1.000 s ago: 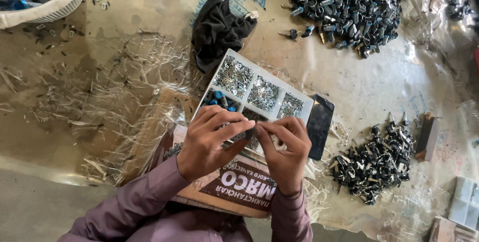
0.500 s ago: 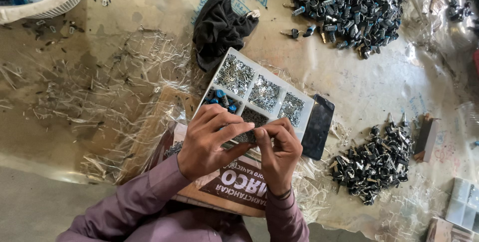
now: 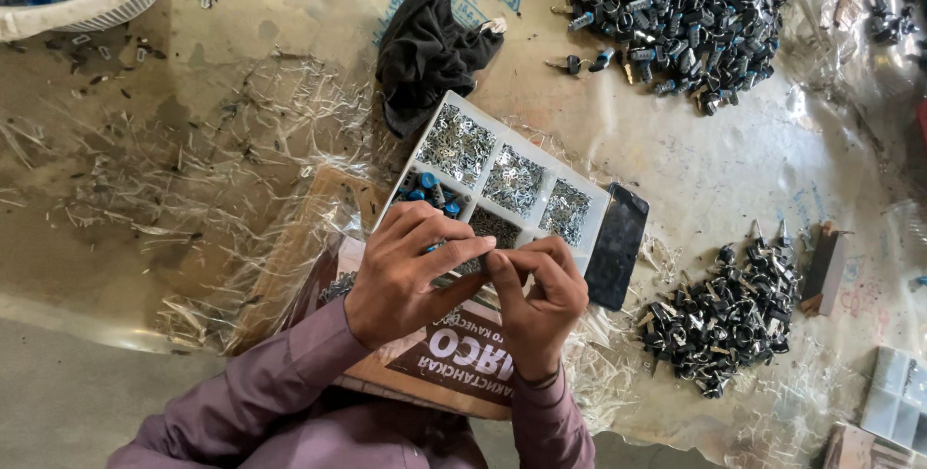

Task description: The person picks small metal clamp components from a pile on the table, fits the pieces together by hand, and places the assembled parts into a compartment organizer box, repeating the cycle. A smartphone rests beside the organizer on the plastic-covered table.

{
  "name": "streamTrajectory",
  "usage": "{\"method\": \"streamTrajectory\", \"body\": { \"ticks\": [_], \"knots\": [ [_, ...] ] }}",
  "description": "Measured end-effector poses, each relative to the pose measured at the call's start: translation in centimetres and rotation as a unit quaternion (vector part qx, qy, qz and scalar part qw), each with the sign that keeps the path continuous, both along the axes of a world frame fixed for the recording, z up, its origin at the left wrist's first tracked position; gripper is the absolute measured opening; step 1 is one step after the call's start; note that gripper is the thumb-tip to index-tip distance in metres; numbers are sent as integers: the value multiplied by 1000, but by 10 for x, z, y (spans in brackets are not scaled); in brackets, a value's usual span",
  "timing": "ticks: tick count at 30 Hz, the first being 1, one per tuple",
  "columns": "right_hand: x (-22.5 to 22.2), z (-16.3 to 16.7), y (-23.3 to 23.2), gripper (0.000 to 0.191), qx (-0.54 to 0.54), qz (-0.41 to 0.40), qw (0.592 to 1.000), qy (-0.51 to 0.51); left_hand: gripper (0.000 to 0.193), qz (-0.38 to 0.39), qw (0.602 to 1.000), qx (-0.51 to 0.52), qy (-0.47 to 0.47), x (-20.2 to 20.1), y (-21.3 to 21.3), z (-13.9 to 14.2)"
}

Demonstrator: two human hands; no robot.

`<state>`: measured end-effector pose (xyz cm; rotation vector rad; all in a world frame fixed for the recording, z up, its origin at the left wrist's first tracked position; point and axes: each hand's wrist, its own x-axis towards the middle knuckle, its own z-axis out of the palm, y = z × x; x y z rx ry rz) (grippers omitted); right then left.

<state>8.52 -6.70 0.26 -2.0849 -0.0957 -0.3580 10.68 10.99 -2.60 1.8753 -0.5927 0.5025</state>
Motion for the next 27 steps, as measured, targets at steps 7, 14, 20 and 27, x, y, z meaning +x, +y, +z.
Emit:
{"method": "streamTrajectory", "body": {
  "ticks": [7, 14, 20, 27],
  "knots": [
    [-4, -1, 2, 6, -12, -20, 999, -34, 39, -5, 1000, -4, -6, 0, -1, 1],
    [-4, -3, 3, 6, -14, -35, 999, -29, 39, -7, 1000, -5, -7, 0, -1, -1],
    [-5, 0, 8, 8, -29, -31, 998, -56, 40, -2, 1000, 2, -7, 1, -1, 4],
    [-4, 2, 7, 7, -19, -42, 997, -63, 40, 2, 1000, -5, -8, 0, -3, 10]
  ]
}}
